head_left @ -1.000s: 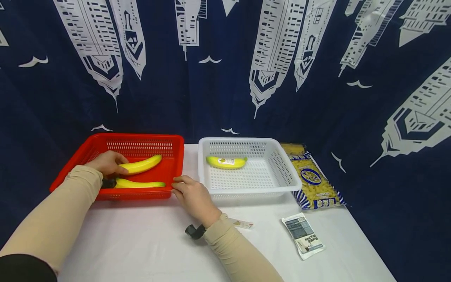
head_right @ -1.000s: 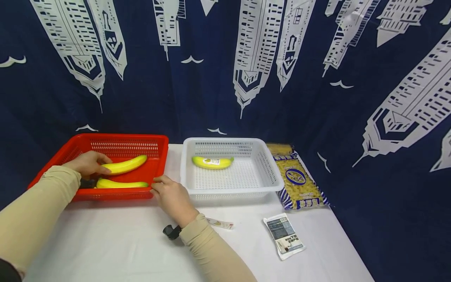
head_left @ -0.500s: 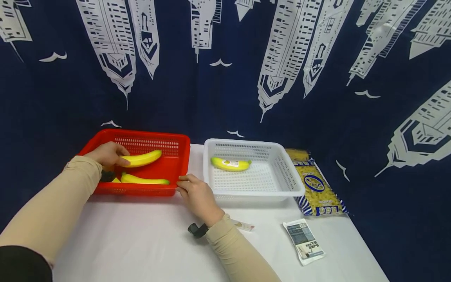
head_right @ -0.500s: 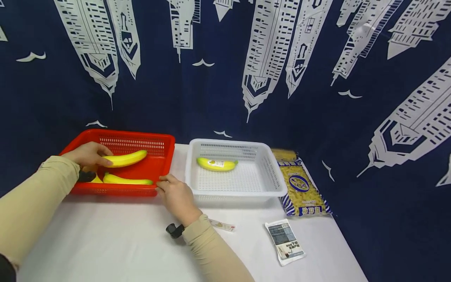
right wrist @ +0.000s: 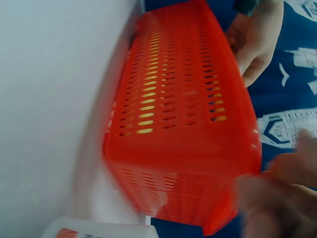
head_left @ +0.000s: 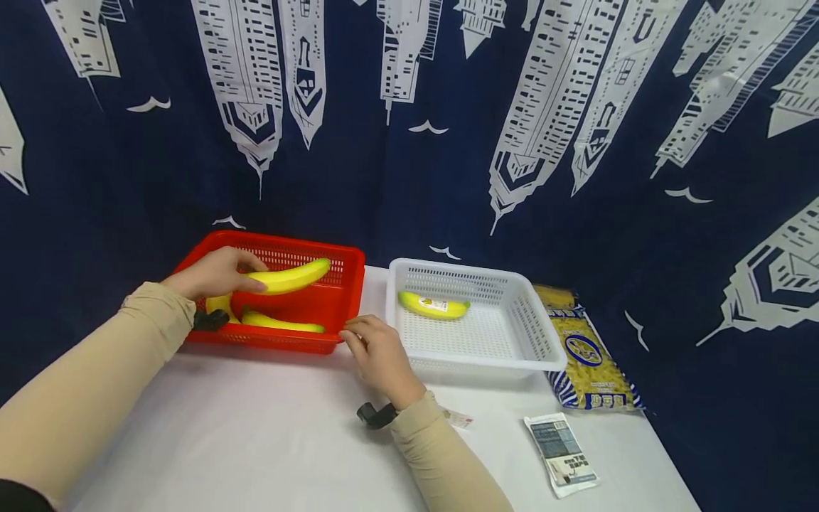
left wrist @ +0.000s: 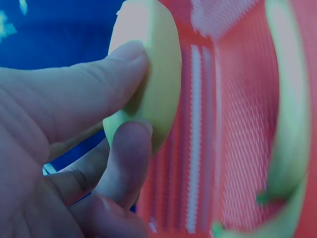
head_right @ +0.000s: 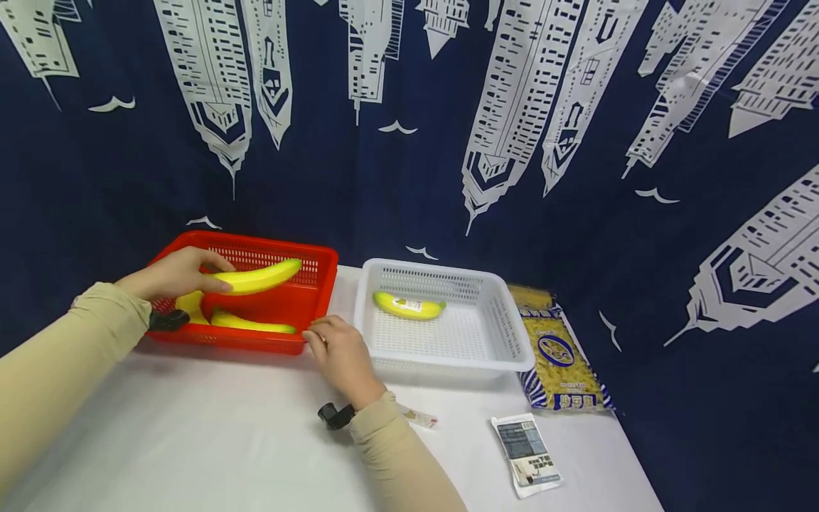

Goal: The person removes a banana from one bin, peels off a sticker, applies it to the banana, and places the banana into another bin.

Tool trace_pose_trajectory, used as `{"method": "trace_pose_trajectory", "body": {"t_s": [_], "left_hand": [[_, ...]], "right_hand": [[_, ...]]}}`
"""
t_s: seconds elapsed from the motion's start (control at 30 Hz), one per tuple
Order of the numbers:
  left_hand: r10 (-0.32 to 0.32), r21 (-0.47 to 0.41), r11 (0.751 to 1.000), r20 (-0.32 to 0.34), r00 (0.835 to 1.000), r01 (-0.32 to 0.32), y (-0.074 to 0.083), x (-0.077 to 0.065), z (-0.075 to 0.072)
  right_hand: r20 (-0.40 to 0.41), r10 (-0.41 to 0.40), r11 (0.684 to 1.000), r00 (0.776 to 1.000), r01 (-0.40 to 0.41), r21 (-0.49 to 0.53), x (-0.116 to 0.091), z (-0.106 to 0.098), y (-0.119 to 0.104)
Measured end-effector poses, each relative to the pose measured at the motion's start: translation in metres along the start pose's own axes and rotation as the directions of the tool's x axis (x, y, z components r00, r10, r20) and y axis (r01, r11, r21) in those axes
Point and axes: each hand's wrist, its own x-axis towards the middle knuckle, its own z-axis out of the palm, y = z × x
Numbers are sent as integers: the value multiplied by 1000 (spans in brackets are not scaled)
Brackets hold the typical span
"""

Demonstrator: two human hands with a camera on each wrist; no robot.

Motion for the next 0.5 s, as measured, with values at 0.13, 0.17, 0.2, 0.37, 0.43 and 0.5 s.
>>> {"method": "trace_pose_trajectory", "body": {"t_s": [0.13, 0.17, 0.2, 0.37, 0.43, 0.5], "left_hand": [[60, -48, 997, -16, 998, -61, 30, -21, 19], [71, -60, 996, -13, 997, -72, 38, -27, 24], [85, -79, 993, -8, 996, -86, 44, -33, 29], [192, -127, 974, 18, 981, -188, 66, -57, 61], [217, -160, 965, 38, 975, -209, 69, -64, 74], [231, -190, 958, 60, 971, -216, 69, -68, 86]], "right_hand": [[-126, 187, 933, 974, -136, 333, 0, -19, 4], [-134, 240, 899, 962, -168, 404, 0, -25, 4], [-133, 285, 866, 949, -196, 460, 0, -31, 5], [-37, 385, 767, 922, -298, 569, -13, -57, 8], [8, 391, 766, 920, -330, 552, -26, -64, 11], [64, 398, 753, 915, -366, 547, -40, -69, 15]]}}
